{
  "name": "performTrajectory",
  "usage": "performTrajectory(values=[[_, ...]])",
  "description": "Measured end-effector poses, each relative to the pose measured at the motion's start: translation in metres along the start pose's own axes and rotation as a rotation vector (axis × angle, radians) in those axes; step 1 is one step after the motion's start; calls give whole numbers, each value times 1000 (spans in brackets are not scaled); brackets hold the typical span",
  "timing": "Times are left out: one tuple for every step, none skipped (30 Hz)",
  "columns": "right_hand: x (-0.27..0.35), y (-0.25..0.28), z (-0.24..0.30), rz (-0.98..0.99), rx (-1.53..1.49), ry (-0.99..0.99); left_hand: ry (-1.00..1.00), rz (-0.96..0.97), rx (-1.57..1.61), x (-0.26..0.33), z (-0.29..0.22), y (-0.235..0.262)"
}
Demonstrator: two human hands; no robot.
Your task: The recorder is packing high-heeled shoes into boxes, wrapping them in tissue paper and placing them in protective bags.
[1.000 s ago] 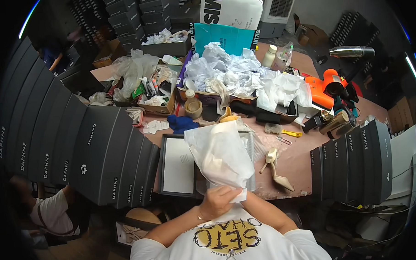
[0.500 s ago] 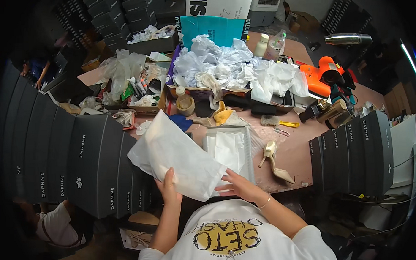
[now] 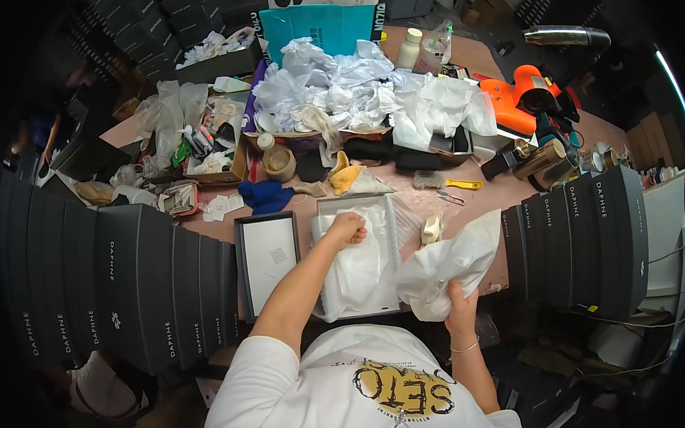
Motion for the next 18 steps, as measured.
performTrajectory(values=[[-3, -4, -4, 13, 8, 20, -11, 44, 33, 4, -16, -2], [-7, -13, -7, 80, 55, -41, -184, 33, 112, 14, -34, 4], [-10, -23, -15, 130, 86, -106, -345, 29, 172, 49, -75, 2], [-16, -45, -21, 199, 132, -80, -518, 35, 137, 73, -106, 9], [-23, -57, -46, 309, 239, -200, -652, -29, 92, 100, -136, 14], [-33, -68, -75, 437, 432, -178, -774, -36, -17, 124, -162, 18], [-41, -78, -103, 558, 624, -146, -848, -47, -138, 144, -180, 19], [-43, -90, -127, 627, 867, -56, -890, -77, -209, 158, -189, 19], [-42, -98, -150, 687, 1115, 37, -912, -152, -340, 167, -190, 22], [-42, -102, -153, 735, 1375, 128, -929, -222, -459, 174, -188, 25], [-42, -99, -145, 698, 1299, 244, -970, -341, -608, 189, -185, 24], [-40, -99, -124, 653, 1227, 357, -1010, -455, -751, 200, -178, 22], [-35, -95, -103, 606, 1159, 462, -1006, -504, -735, 202, -165, 26], [-44, -78, -77, 440, 1190, 433, -979, -536, -736, 205, -152, 25], [-59, -54, -52, 280, 1213, 407, -958, -514, -761, 203, -136, 26], [-75, -28, -39, 107, 1356, 376, -940, -494, -792, 201, -122, 26], [-89, -2, -32, -77, 1490, 349, -893, -489, -842, 198, -111, 20], [-100, 22, -37, -123, 1581, 216, -850, -482, -898, 194, -104, 13]])
Point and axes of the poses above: each hand's wrist, its own x-axis away from the middle knuckle, its own y-axis out of the back of the hand, z = x × y, the point moved 4 cm from there along -x, towards the middle knuckle, and after that the axes turned 6 degrees about -y, right-handed, at the moved point
